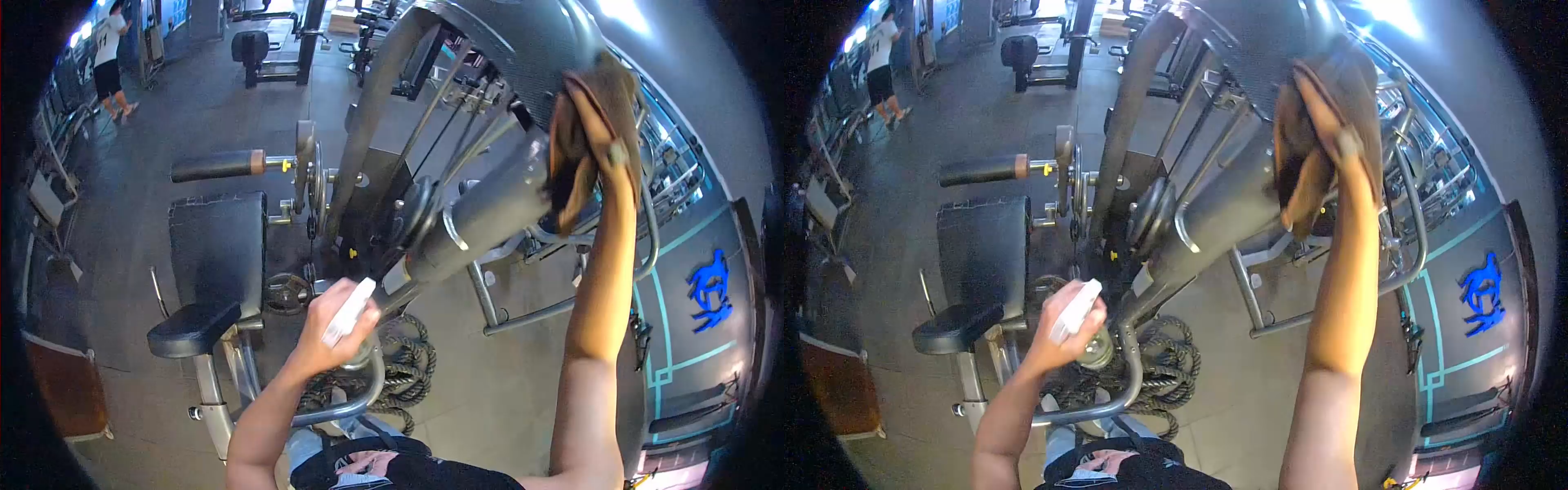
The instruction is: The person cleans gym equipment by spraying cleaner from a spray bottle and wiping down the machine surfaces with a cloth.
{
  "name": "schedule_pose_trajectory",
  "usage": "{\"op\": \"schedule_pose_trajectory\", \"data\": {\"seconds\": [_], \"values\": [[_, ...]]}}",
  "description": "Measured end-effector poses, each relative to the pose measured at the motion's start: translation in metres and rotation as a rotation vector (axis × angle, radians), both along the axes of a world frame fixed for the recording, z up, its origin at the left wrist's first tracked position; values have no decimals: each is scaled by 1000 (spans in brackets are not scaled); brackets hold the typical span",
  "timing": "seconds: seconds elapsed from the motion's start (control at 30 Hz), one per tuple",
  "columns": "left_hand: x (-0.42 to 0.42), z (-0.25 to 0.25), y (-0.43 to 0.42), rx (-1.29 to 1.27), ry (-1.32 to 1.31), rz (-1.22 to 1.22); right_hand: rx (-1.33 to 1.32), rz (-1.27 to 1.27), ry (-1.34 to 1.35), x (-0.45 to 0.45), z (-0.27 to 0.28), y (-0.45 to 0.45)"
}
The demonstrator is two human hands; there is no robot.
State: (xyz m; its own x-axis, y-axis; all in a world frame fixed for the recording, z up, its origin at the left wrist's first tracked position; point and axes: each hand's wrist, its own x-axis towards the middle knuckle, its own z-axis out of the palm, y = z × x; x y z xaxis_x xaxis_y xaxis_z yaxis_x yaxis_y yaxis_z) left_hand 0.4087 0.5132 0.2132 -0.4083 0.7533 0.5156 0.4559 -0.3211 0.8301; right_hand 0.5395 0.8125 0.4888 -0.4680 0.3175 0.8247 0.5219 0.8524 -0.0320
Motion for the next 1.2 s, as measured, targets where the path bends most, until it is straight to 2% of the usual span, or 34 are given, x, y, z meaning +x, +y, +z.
{"op": "schedule_pose_trajectory", "data": {"seconds": [0.07,0.13,0.17,0.23,0.33,0.43,0.47,0.57,0.6,0.67,0.7,0.8,0.87,0.93,1.0,1.07,1.13,1.2], "values": [[-16,-4,26,56,-27,-48,3,-116,-13,8,-21,-12],[-29,-6,47,116,-92,-115,43,-116,83,11,-53,-20],[-36,-9,57,195,-6,-112,68,-113,136,11,-65,-24],[-45,-11,69,242,-22,-175,330,-187,20,13,-73,-27],[-54,-17,80,274,-102,-260,462,-207,3,16,-83,-31],[-59,-25,87,231,-78,-292,422,-148,-64,10,-84,-51],[-58,-27,91,311,-105,-303,373,-116,-125,5,-85,-63],[-58,-31,93,412,-72,-242,103,6,-486,-28,-99,-104],[-61,-34,88,335,-66,-303,6,33,-657,-46,-106,-115],[-61,-41,66,243,-142,-248,-147,34,-1010,-83,-120,-124],[-60,-46,52,190,-182,-225,-221,-10,-1191,-101,-127,-121],[-53,-79,10,126,-247,-207,-478,-352,-1708,-157,-148,-93],[-47,-99,-14,64,-289,-200,-331,-333,-1737,-157,-185,-62],[-39,-117,-42,-34,-358,-201,-49,-115,-2011,-128,-221,-39],[-33,-125,-70,-121,-377,-203,140,-25,-1613,-100,-212,-103],[-25,-140,-90,-87,-362,-177,57,-50,-1010,-96,-194,-159],[-18,-153,-107,-119,-395,-195,28,-26,-916,-102,-194,-165],[-12,-158,-117,-156,-442,-230,-57,-128,-1094,-118,-195,-139]]}}
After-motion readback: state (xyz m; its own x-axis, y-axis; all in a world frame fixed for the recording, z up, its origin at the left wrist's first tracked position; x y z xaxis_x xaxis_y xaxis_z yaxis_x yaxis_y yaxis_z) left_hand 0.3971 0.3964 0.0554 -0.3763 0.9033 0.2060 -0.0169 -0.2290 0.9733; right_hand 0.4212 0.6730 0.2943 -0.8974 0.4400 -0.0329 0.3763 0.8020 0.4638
